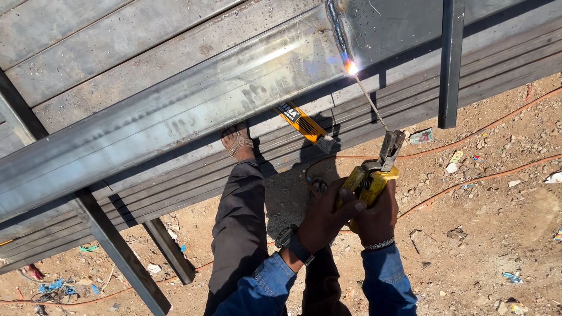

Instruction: Welding a joint between two large metal beams in an outdoor industrial area.

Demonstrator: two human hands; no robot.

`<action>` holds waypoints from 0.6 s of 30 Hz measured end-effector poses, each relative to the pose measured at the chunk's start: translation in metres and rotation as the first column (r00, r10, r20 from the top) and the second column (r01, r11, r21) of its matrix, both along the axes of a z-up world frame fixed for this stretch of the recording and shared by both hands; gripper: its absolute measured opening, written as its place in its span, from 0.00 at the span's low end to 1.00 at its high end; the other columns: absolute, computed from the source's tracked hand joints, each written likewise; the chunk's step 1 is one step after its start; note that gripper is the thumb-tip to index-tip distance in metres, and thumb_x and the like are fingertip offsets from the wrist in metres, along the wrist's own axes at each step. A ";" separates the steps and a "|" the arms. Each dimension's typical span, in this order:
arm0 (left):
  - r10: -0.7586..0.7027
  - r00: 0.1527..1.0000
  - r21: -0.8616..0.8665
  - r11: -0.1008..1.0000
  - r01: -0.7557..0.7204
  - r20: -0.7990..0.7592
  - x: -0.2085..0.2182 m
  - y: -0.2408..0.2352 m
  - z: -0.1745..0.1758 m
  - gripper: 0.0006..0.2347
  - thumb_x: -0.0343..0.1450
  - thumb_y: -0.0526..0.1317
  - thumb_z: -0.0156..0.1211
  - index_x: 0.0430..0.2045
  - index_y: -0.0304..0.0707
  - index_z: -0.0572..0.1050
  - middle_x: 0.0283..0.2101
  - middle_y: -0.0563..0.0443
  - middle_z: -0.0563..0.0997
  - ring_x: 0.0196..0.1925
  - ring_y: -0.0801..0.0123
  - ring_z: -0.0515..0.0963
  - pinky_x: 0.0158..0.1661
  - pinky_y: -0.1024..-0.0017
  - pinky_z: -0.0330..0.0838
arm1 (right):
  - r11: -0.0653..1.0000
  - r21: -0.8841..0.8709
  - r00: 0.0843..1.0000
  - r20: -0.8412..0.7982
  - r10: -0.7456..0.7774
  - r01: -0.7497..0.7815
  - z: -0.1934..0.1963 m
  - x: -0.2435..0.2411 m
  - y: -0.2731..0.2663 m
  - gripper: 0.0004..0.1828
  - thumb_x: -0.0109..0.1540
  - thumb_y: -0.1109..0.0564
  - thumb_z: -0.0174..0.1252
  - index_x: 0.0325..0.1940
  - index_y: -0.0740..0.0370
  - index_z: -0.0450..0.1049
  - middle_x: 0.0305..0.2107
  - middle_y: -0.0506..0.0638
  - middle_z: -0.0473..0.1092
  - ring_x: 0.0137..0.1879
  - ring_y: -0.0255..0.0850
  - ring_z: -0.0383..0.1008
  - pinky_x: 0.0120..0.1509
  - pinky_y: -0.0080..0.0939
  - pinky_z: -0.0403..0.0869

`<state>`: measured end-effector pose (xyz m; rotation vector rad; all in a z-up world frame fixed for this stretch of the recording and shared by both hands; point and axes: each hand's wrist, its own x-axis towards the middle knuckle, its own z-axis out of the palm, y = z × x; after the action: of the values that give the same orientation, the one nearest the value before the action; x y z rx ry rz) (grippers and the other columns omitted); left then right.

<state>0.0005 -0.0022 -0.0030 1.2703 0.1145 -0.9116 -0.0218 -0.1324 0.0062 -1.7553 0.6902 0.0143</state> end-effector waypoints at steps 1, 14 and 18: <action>-0.001 1.000 0.001 1.000 0.001 0.000 0.001 0.000 0.000 0.37 0.71 0.61 0.59 0.69 0.32 0.61 0.55 0.40 0.78 0.57 0.60 0.81 0.53 0.65 0.77 | 1.000 0.001 1.000 0.000 -0.001 0.001 0.000 0.000 0.000 0.31 0.57 0.58 0.71 0.60 0.63 0.65 0.46 0.52 0.73 0.49 0.37 0.78 0.48 0.38 0.81; -0.058 0.998 0.066 0.996 0.058 0.001 -0.001 0.000 0.000 0.38 0.70 0.63 0.56 0.69 0.32 0.60 0.54 0.37 0.78 0.55 0.58 0.82 0.50 0.63 0.80 | 1.000 0.009 0.999 -0.035 0.003 -0.003 0.005 0.002 0.000 0.32 0.57 0.58 0.71 0.62 0.64 0.66 0.46 0.51 0.72 0.49 0.38 0.77 0.48 0.37 0.80; -0.048 0.998 0.049 0.998 0.050 -0.033 0.001 0.000 0.003 0.39 0.70 0.63 0.56 0.69 0.33 0.59 0.55 0.37 0.78 0.56 0.58 0.82 0.51 0.63 0.79 | 1.000 -0.012 1.000 0.000 0.024 -0.024 0.004 0.001 -0.001 0.32 0.57 0.60 0.70 0.62 0.64 0.66 0.48 0.52 0.72 0.50 0.38 0.77 0.50 0.38 0.79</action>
<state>0.0011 -0.0021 -0.0004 1.3101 0.1330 -0.9765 -0.0209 -0.1338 0.0099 -1.7747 0.6707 0.0265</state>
